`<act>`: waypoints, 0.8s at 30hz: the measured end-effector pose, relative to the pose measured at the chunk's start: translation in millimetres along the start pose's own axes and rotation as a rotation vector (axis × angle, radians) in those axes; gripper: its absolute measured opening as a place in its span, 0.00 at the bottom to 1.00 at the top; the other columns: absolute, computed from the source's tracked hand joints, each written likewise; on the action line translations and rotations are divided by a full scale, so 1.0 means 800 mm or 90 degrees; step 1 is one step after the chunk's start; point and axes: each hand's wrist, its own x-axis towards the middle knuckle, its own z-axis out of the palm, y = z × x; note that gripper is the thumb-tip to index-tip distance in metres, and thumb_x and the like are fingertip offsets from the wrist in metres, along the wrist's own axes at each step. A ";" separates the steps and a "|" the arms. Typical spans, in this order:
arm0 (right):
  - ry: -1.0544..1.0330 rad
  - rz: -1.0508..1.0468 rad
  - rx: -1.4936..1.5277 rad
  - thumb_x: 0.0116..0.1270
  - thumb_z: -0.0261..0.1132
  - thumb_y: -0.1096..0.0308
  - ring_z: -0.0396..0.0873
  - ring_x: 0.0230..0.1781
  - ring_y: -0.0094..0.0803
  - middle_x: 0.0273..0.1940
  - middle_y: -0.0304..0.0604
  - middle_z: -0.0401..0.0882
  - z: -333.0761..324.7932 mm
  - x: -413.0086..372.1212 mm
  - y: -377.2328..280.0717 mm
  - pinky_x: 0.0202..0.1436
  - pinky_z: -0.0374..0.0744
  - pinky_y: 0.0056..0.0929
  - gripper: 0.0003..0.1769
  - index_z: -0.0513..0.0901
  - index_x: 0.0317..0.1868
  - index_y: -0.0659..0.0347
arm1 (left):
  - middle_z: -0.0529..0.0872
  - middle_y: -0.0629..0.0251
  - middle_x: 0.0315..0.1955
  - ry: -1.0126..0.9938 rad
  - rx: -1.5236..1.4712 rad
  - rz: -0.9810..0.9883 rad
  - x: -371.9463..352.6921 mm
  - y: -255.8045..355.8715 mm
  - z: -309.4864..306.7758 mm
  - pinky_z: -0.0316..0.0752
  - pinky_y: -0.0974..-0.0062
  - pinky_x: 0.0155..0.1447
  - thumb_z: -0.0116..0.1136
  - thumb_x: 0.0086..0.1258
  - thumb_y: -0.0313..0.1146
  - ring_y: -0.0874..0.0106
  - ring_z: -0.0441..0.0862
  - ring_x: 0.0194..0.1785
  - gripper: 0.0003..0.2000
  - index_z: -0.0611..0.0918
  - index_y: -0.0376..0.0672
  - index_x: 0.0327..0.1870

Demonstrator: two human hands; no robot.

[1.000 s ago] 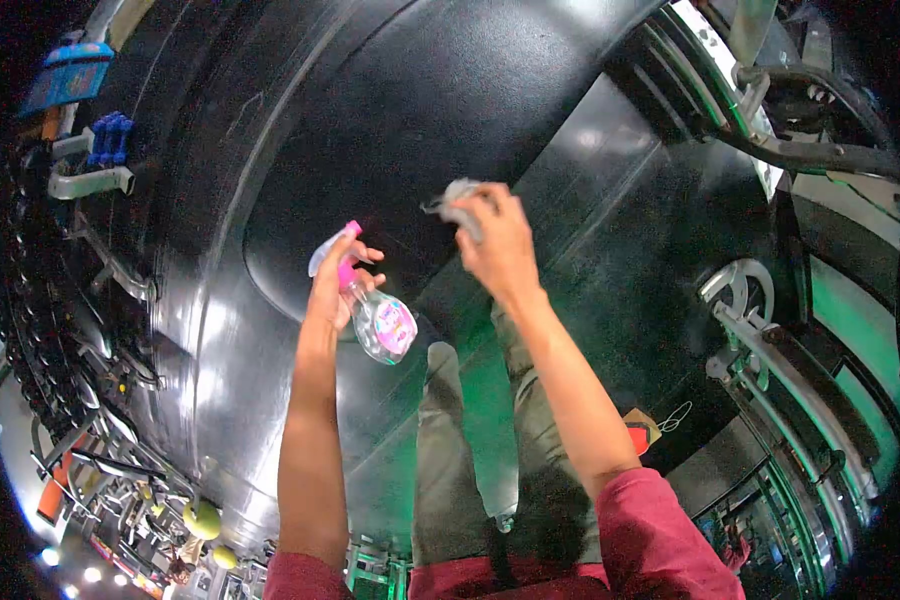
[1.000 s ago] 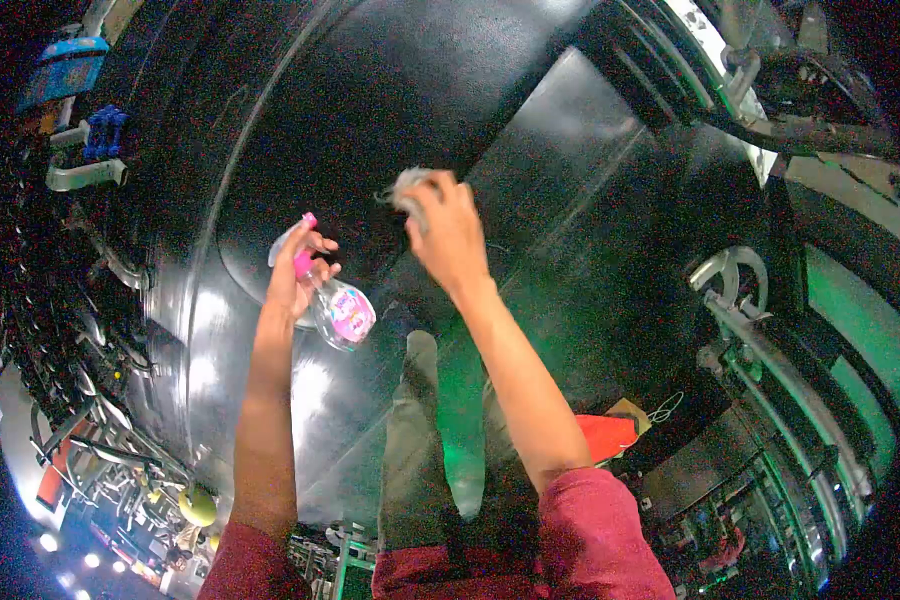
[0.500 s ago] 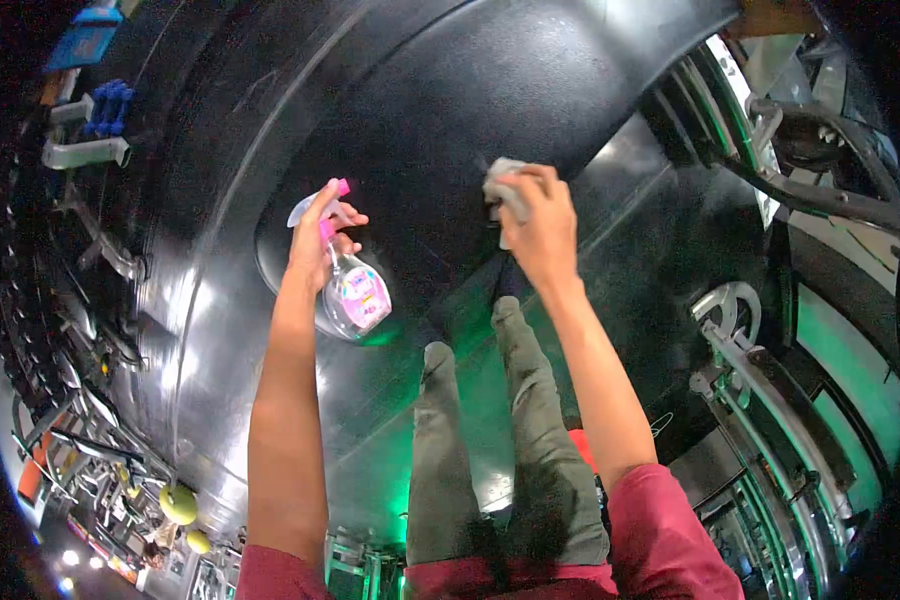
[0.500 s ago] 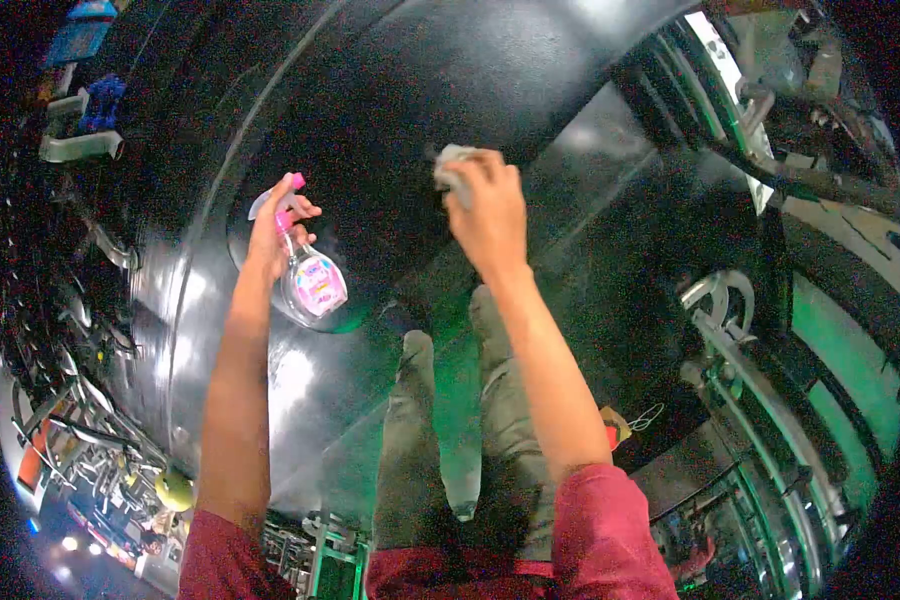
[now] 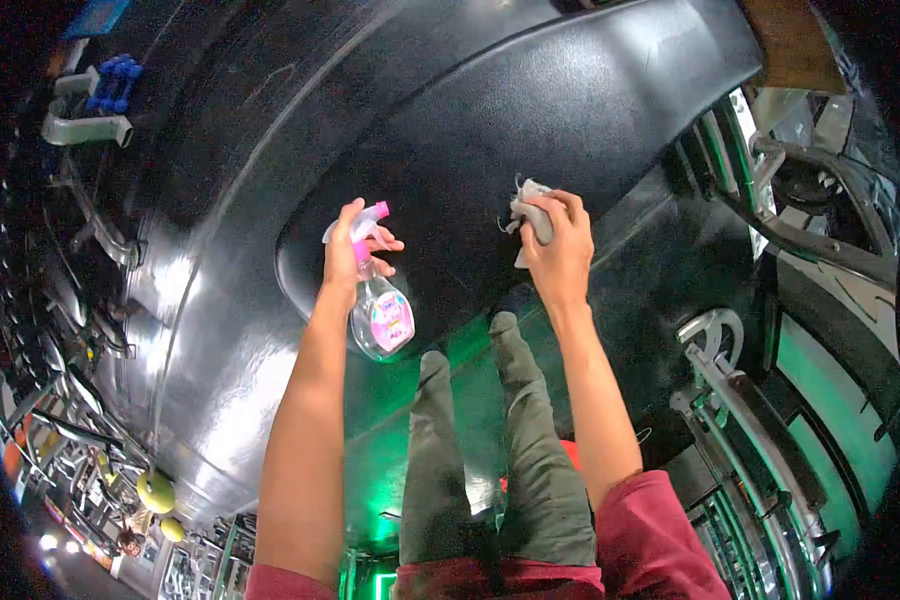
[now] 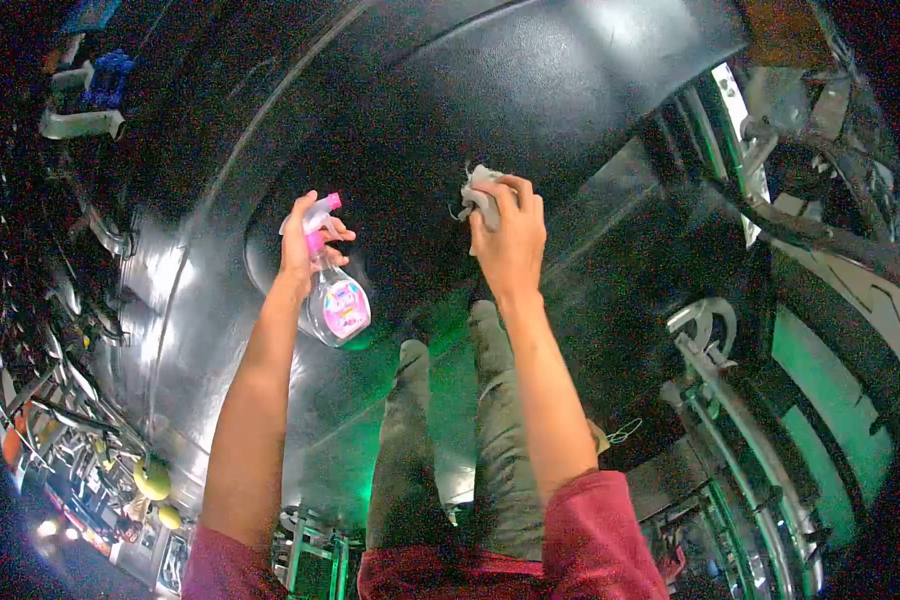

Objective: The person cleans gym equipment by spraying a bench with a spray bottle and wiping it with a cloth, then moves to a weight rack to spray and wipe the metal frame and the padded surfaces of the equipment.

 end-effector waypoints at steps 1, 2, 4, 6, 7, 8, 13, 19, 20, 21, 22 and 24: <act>0.015 0.012 0.003 0.49 0.68 0.79 0.74 0.47 0.49 0.51 0.44 0.75 0.006 0.002 -0.007 0.51 0.77 0.41 0.21 0.81 0.45 0.54 | 0.86 0.51 0.27 -0.001 -0.003 -0.001 0.001 -0.001 -0.002 0.77 0.75 0.21 0.53 0.60 0.66 0.68 0.77 0.13 0.32 0.82 0.38 0.30; -0.010 -0.034 0.011 0.49 0.68 0.79 0.74 0.47 0.49 0.51 0.44 0.75 0.011 -0.001 -0.015 0.51 0.77 0.42 0.22 0.81 0.46 0.53 | 0.84 0.56 0.26 -0.019 -0.010 -0.019 0.003 0.000 -0.005 0.77 0.74 0.20 0.53 0.62 0.64 0.67 0.81 0.20 0.31 0.80 0.37 0.38; -0.078 -0.124 0.026 0.48 0.68 0.80 0.73 0.47 0.47 0.50 0.43 0.75 0.028 -0.015 -0.027 0.51 0.77 0.41 0.24 0.80 0.48 0.50 | 0.85 0.53 0.26 0.012 0.009 -0.020 -0.005 0.006 0.003 0.75 0.75 0.20 0.52 0.60 0.67 0.67 0.77 0.13 0.32 0.81 0.39 0.32; -0.201 -0.161 0.034 0.47 0.70 0.79 0.73 0.46 0.45 0.50 0.40 0.75 0.030 -0.025 -0.033 0.50 0.78 0.38 0.25 0.80 0.48 0.50 | 0.85 0.55 0.25 0.006 -0.007 -0.032 -0.003 0.004 0.002 0.75 0.74 0.20 0.53 0.61 0.66 0.67 0.78 0.14 0.32 0.81 0.39 0.33; -0.254 -0.161 0.025 0.46 0.70 0.78 0.73 0.46 0.45 0.49 0.40 0.75 0.027 -0.023 -0.037 0.49 0.79 0.37 0.25 0.80 0.47 0.50 | 0.84 0.56 0.25 -0.001 -0.018 -0.043 -0.002 0.002 0.000 0.76 0.74 0.20 0.53 0.61 0.66 0.67 0.79 0.16 0.31 0.81 0.39 0.35; -0.218 -0.171 0.012 0.46 0.71 0.78 0.74 0.46 0.45 0.49 0.40 0.75 0.021 -0.012 -0.033 0.49 0.79 0.37 0.25 0.80 0.47 0.50 | 0.84 0.56 0.25 0.000 -0.022 -0.045 0.000 0.000 -0.001 0.76 0.74 0.20 0.53 0.61 0.66 0.67 0.79 0.16 0.31 0.81 0.39 0.35; 0.002 -0.009 -0.008 0.47 0.70 0.78 0.74 0.48 0.49 0.50 0.43 0.77 0.021 0.048 -0.018 0.50 0.77 0.41 0.22 0.81 0.46 0.54 | 0.82 0.62 0.22 -0.012 -0.061 -0.013 -0.002 -0.001 0.000 0.78 0.71 0.20 0.53 0.64 0.63 0.66 0.84 0.25 0.30 0.79 0.38 0.39; -0.267 -0.178 -0.001 0.47 0.71 0.76 0.73 0.47 0.44 0.50 0.38 0.75 0.043 0.015 -0.060 0.47 0.81 0.39 0.23 0.80 0.46 0.51 | 0.82 0.61 0.23 -0.011 -0.078 -0.035 -0.005 0.001 0.000 0.77 0.71 0.19 0.53 0.64 0.62 0.66 0.85 0.26 0.30 0.79 0.37 0.43; -0.260 -0.202 -0.006 0.48 0.71 0.76 0.74 0.46 0.43 0.49 0.36 0.75 0.039 0.023 -0.051 0.44 0.83 0.39 0.22 0.80 0.46 0.50 | 0.82 0.61 0.23 -0.014 -0.081 -0.031 -0.006 0.001 0.001 0.77 0.72 0.19 0.53 0.65 0.61 0.65 0.85 0.26 0.29 0.78 0.36 0.43; -0.235 -0.194 -0.001 0.48 0.70 0.76 0.74 0.47 0.43 0.49 0.38 0.76 0.032 0.037 -0.041 0.47 0.81 0.40 0.22 0.81 0.46 0.49 | 0.82 0.61 0.23 -0.017 -0.085 -0.027 -0.006 0.001 0.001 0.77 0.72 0.19 0.53 0.65 0.61 0.65 0.85 0.27 0.29 0.78 0.36 0.44; -0.169 -0.165 -0.025 0.48 0.70 0.76 0.74 0.47 0.44 0.49 0.39 0.76 0.027 0.053 -0.035 0.48 0.80 0.40 0.21 0.82 0.45 0.50 | 0.82 0.61 0.23 -0.014 -0.090 -0.026 -0.004 0.000 0.000 0.77 0.72 0.19 0.53 0.65 0.61 0.65 0.85 0.27 0.29 0.78 0.36 0.44; -0.069 -0.093 -0.041 0.49 0.69 0.77 0.75 0.47 0.46 0.49 0.41 0.77 0.025 0.073 -0.033 0.50 0.77 0.41 0.19 0.82 0.43 0.53 | 0.82 0.61 0.23 -0.025 -0.093 -0.035 -0.002 -0.003 -0.002 0.76 0.73 0.18 0.53 0.66 0.60 0.65 0.85 0.27 0.29 0.77 0.36 0.45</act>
